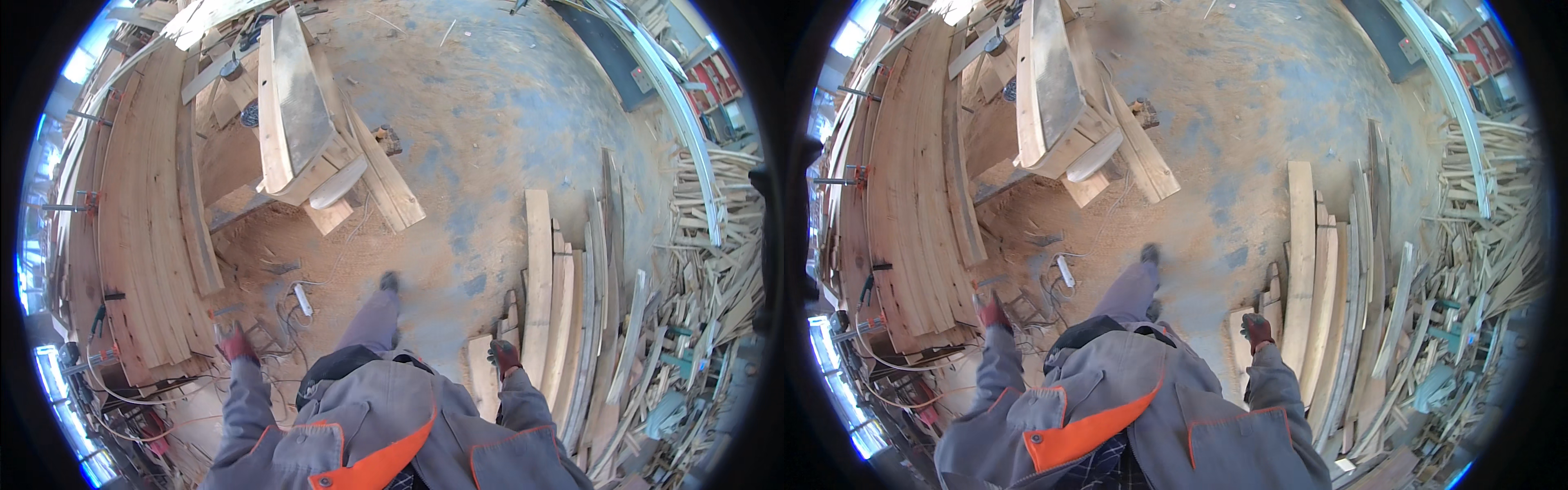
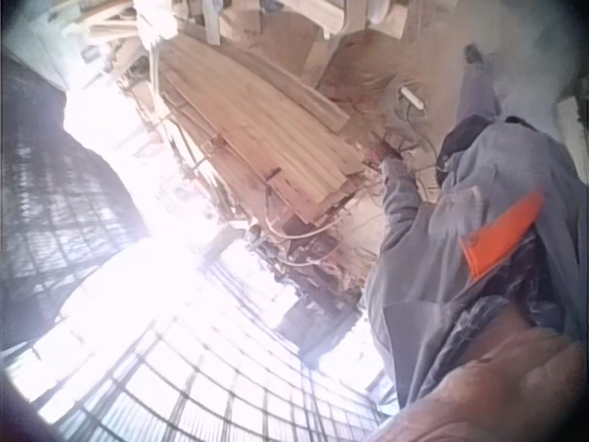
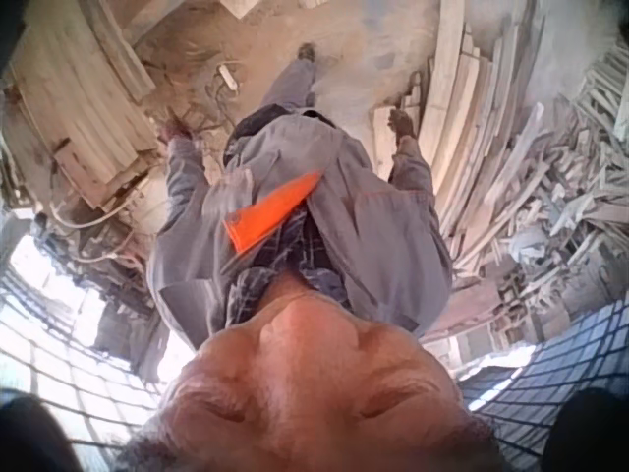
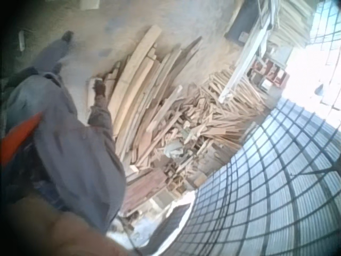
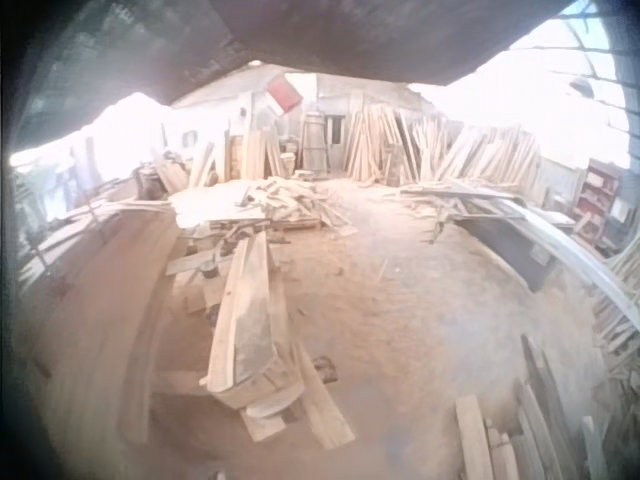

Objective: The person assembles a wooden frame by hammering nails into pre-drilled holes, using a clamp to hold pieces together, and a nail gun to fasten joints. They repeatedly adjust and align the frame components on a workbench.

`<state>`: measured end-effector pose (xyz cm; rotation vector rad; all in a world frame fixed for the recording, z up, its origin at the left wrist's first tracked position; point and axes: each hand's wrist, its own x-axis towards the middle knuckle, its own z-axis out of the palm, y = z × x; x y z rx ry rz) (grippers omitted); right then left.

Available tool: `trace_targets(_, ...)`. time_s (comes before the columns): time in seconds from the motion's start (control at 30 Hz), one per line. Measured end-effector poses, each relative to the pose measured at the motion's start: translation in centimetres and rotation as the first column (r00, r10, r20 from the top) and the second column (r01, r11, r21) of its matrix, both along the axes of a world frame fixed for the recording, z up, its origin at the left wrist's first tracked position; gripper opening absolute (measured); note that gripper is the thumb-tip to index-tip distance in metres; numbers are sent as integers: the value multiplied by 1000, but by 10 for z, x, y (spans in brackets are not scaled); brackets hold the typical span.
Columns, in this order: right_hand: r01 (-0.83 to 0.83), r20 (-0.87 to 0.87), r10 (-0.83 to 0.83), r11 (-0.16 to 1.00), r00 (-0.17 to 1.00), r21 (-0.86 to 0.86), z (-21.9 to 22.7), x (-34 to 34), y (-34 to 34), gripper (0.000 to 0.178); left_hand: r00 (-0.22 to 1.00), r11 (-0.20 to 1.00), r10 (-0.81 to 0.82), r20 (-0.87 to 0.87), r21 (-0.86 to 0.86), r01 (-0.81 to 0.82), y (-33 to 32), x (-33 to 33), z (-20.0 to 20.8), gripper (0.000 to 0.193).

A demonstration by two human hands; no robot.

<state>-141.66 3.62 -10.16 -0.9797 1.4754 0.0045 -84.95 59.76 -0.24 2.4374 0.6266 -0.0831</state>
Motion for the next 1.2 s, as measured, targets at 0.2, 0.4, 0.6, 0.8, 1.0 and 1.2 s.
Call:
trace_targets(0.2, 129, -75, -130, 992, 989, -10, 13, -29, -84, 29, 692, 855, -517, 504, 265, 445, -307, 125, 29, 64)
trace_targets(0.4, -148, -138, 142, 988, 980, -37, 34, -13, -170, 30, 812, 882, -463, 355, 272, 384, -506, 200, 14, 73)
trace_targets(0.6, -194, -125, 185, 979, 975, -64, 20, 49, -312, 30, 933, 854, -359, -14, 399, 334, -591, 255, 15, 97)
trace_targets(0.8, -691, -198, 699, 546, 688, -474, -45, 108, -488, 31, 956, 792, -263, -129, 537, 290, -630, 268, 19, 103)
trace_targets(1.0, -399, 84, 406, 913, 910, -90, -44, 289, -723, 32, 932, 823, -176, -318, 471, 317, -637, 277, 40, 109)
trace_targets(1.2, -356, 13, 364, 916, 931, -183, 35, 538, -921, 31, 932, 887, -54, -359, 411, 210, -659, 311, 53, 113)
